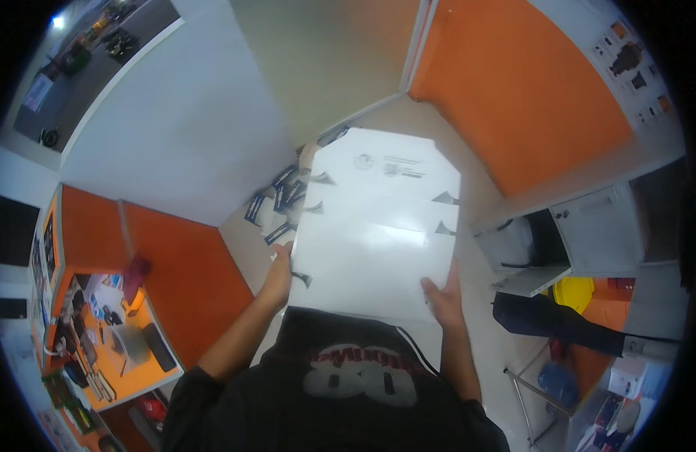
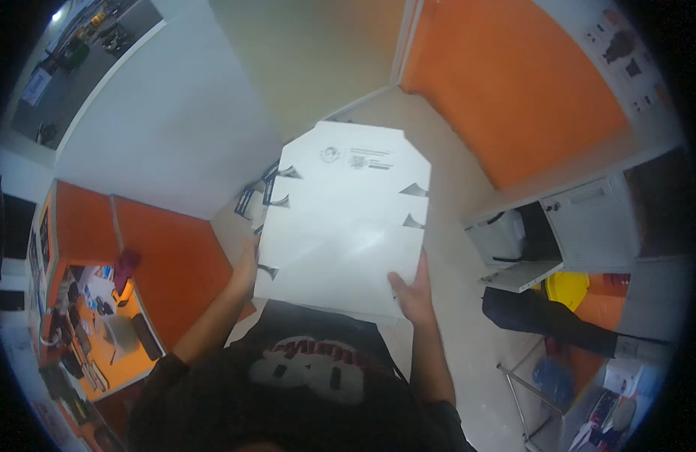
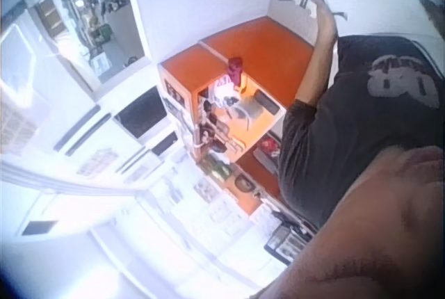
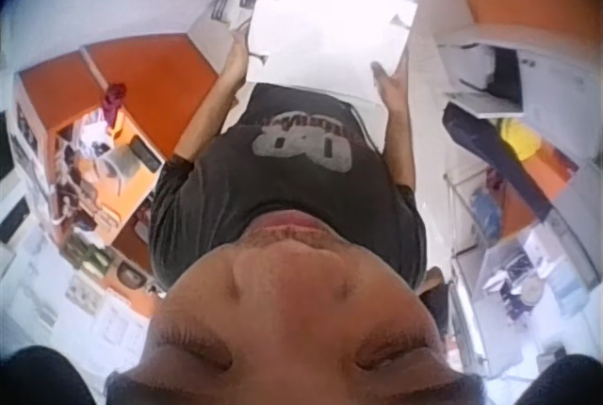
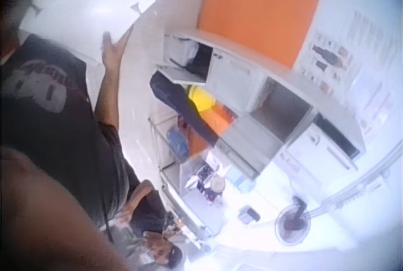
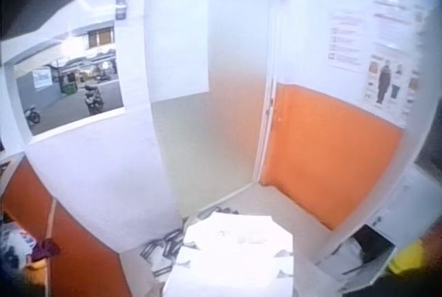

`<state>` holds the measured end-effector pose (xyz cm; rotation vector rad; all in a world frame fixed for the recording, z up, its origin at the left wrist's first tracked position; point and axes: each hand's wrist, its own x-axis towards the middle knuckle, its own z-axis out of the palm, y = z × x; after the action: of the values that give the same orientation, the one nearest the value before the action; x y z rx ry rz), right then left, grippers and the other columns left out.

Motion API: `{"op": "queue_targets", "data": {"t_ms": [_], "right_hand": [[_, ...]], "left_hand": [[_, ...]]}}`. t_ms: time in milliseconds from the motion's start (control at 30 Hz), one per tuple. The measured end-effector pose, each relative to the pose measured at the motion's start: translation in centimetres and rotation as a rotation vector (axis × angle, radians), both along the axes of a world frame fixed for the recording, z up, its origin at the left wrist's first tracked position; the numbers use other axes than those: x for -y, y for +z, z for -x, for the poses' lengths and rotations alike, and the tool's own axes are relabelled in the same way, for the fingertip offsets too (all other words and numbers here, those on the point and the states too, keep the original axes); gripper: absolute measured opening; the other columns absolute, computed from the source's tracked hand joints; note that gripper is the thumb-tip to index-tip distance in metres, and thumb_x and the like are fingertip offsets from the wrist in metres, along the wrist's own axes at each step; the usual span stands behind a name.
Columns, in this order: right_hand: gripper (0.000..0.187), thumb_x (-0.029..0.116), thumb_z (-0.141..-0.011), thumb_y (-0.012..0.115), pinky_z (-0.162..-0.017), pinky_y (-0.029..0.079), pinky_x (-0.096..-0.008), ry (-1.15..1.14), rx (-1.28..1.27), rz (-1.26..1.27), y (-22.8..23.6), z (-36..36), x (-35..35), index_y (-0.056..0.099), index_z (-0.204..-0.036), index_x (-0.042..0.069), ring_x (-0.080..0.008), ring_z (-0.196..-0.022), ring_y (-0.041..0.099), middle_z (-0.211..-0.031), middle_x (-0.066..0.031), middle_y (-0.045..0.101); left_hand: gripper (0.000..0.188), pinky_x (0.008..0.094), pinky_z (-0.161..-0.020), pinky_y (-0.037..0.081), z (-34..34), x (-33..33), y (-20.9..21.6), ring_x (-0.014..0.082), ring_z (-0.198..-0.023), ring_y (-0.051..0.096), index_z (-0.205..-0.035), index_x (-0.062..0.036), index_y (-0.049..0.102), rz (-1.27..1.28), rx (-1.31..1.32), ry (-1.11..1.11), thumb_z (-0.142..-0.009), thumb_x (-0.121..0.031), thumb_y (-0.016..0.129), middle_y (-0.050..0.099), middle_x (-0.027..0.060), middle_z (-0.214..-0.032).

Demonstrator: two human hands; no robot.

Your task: The person sits on the floor and assembles cardboard food boxes by folding the pre-cut flaps into shape and pressing the edges together.

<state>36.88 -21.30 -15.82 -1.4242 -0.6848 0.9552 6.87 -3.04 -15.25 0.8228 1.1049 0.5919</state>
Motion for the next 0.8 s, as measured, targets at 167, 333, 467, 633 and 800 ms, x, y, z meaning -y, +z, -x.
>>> {"op": "queue_targets", "data": {"t_ms": [167,333,467,633,800], "right_hand": [[0.078,-0.005,-0.091,0.062,-0.118,0.034,-0.0376,0.098,0.064,0.229,-0.9,1.0,-1.0,0.025,-0.159,-0.001,-0.0246,-0.137,0.047,-0.147,-0.0167,0.049],[0.084,-0.004,-0.089,0.063,-0.117,0.037,-0.0409,-0.024,-0.308,0.367,-9.3,3.1,2.3,0.022,-0.162,0.003,-0.0285,-0.139,0.047,-0.153,-0.0201,0.044],[0.080,0.000,-0.093,0.063,-0.112,0.045,-0.0474,-0.296,-0.683,0.699,-12.8,5.6,3.7,0.023,-0.162,0.007,-0.0309,-0.138,0.048,-0.151,-0.0207,0.046],[0.072,0.009,-0.098,0.062,-0.105,0.051,-0.0536,-0.200,-1.226,0.637,-20.6,6.9,6.5,0.026,-0.160,0.010,-0.0339,-0.133,0.053,-0.148,-0.0187,0.048],[0.068,0.006,-0.098,0.061,-0.105,0.053,-0.0525,-0.291,-1.138,0.624,-27.7,6.3,2.7,0.029,-0.158,0.011,-0.0322,-0.132,0.053,-0.147,-0.0166,0.048]], "left_hand": [[0.056,0.0354,-0.107,0.047,1.3,-2.0,-3.1,0.0243,-0.121,0.060,-0.151,0.0051,0.039,-0.046,-0.282,-0.459,-0.110,-0.032,0.050,0.058,0.0191,-0.137],[0.067,0.0411,-0.100,0.055,2.5,-2.4,-9.2,0.0291,-0.125,0.060,-0.157,-0.0006,0.028,0.465,-0.198,-0.506,-0.104,-0.019,0.064,0.057,0.0169,-0.140],[0.062,0.0411,-0.099,0.054,4.9,-0.8,-17.1,0.0224,-0.116,0.063,-0.156,-0.0065,0.034,0.623,-0.148,-0.451,-0.104,-0.022,0.064,0.060,0.0103,-0.135],[0.059,0.0437,-0.106,0.051,6.1,-1.1,-25.2,0.0250,-0.125,0.058,-0.155,-0.0061,0.035,0.751,-0.180,-0.486,-0.108,-0.036,0.054,0.057,0.0127,-0.139],[0.067,0.0426,-0.111,0.045,9.9,1.7,-33.6,0.0307,-0.126,0.058,-0.136,0.0006,0.059,0.616,-0.432,-0.297,-0.111,-0.055,0.032,0.061,0.0164,-0.135]]}}
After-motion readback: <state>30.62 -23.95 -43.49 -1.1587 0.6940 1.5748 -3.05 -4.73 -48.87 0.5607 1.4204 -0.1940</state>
